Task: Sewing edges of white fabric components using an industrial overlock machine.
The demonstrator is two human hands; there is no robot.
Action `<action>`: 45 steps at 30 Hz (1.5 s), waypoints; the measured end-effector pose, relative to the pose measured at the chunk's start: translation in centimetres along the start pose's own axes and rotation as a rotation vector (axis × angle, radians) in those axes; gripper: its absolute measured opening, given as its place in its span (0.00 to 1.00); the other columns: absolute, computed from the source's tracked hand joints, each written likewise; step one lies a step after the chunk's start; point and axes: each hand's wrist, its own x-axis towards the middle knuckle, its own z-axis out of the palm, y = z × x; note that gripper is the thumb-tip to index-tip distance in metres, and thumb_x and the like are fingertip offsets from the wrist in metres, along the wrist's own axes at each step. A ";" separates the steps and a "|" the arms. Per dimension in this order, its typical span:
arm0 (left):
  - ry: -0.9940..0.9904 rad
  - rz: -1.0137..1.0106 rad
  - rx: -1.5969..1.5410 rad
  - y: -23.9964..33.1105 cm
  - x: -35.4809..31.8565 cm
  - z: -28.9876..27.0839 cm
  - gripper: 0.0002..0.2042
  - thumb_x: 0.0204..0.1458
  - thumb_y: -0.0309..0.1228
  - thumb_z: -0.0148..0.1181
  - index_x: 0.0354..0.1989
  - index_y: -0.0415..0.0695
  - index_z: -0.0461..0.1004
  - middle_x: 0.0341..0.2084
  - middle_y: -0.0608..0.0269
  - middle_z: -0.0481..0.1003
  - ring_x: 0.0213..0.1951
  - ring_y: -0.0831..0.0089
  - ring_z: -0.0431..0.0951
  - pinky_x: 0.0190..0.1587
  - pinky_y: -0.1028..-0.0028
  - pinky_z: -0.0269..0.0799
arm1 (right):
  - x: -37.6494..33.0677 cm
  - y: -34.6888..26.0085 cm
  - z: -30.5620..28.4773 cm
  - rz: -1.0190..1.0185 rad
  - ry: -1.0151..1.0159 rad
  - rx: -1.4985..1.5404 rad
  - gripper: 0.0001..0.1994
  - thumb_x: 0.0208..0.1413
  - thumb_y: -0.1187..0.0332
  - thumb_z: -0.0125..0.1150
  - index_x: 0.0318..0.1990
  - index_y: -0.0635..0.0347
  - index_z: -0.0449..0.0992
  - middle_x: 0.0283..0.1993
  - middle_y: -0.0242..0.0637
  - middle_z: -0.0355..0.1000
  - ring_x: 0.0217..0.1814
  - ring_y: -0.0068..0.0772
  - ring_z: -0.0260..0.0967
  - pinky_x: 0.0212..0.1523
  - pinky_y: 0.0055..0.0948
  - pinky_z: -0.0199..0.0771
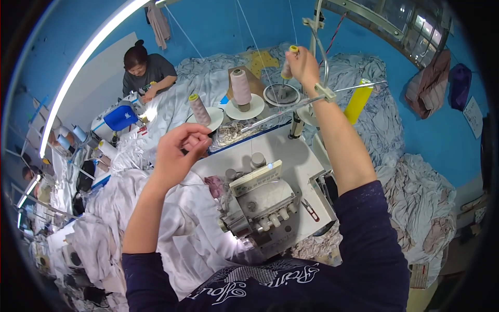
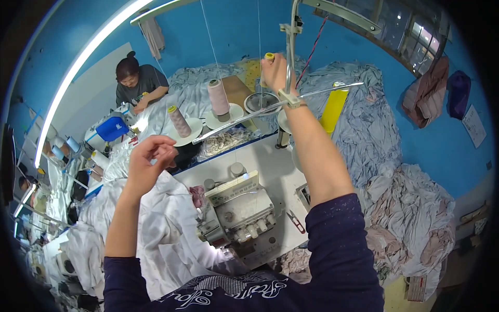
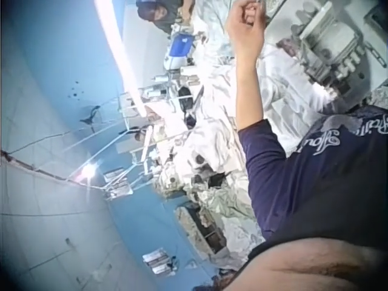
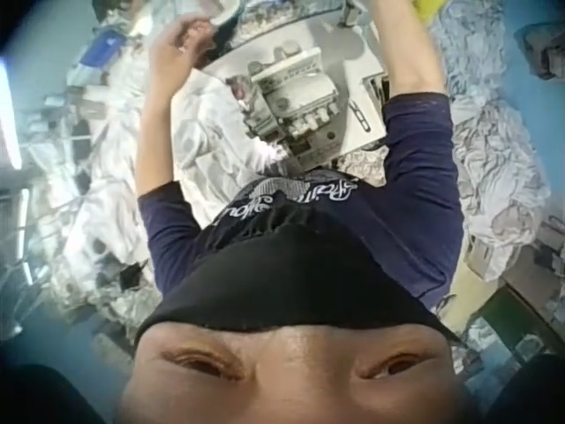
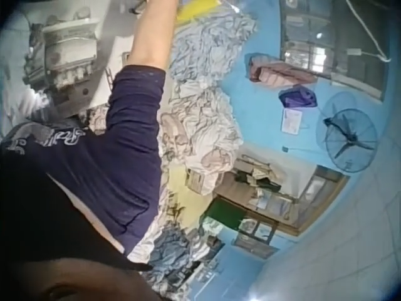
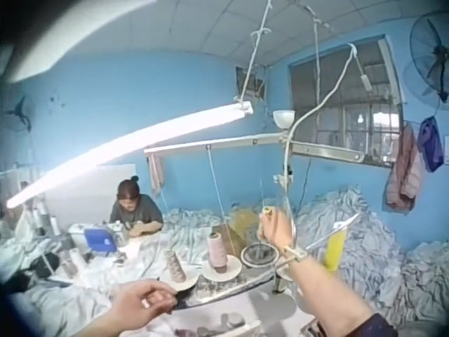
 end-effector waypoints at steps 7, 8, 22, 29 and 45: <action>-0.134 -0.076 -0.086 1.0 5.4 2.8 0.10 0.51 0.25 0.57 0.41 0.35 0.70 0.26 0.71 0.71 0.27 0.88 0.70 0.30 0.87 0.66 | 0.1 3.0 2.4 0.112 -0.387 0.007 0.18 0.48 0.58 0.57 0.32 0.69 0.74 0.32 0.52 0.73 0.36 0.53 0.71 0.38 0.41 0.70; -0.150 -0.069 -0.086 0.9 6.4 3.5 0.10 0.51 0.25 0.57 0.41 0.35 0.70 0.26 0.71 0.71 0.27 0.88 0.70 0.30 0.87 0.66 | 0.1 4.5 2.7 0.067 -0.352 -0.099 0.17 0.47 0.59 0.58 0.32 0.68 0.75 0.31 0.53 0.73 0.35 0.54 0.71 0.37 0.41 0.70; -0.110 0.062 0.064 -1.0 15.6 7.7 0.09 0.51 0.25 0.57 0.39 0.35 0.72 0.26 0.68 0.73 0.25 0.85 0.73 0.28 0.84 0.67 | -0.9 3.3 0.5 0.442 -0.275 0.801 0.30 0.53 0.47 0.54 0.50 0.69 0.64 0.32 0.40 0.71 0.35 0.35 0.71 0.37 0.31 0.71; 0.128 0.167 0.299 -0.3 18.8 9.9 0.09 0.44 0.33 0.61 0.33 0.44 0.78 0.25 0.58 0.77 0.25 0.67 0.77 0.30 0.72 0.71 | -1.0 0.8 -0.1 0.481 -0.276 1.535 0.26 0.60 0.50 0.46 0.51 0.68 0.63 0.37 0.43 0.69 0.40 0.36 0.70 0.44 0.29 0.71; 0.002 -0.112 0.680 -7.2 20.5 17.3 0.13 0.43 0.40 0.57 0.25 0.41 0.79 0.22 0.49 0.76 0.30 0.53 0.77 0.34 0.62 0.72 | -9.4 4.8 0.9 0.653 0.158 1.493 0.12 0.57 0.64 0.53 0.42 0.63 0.71 0.28 0.32 0.69 0.25 0.23 0.66 0.26 0.20 0.66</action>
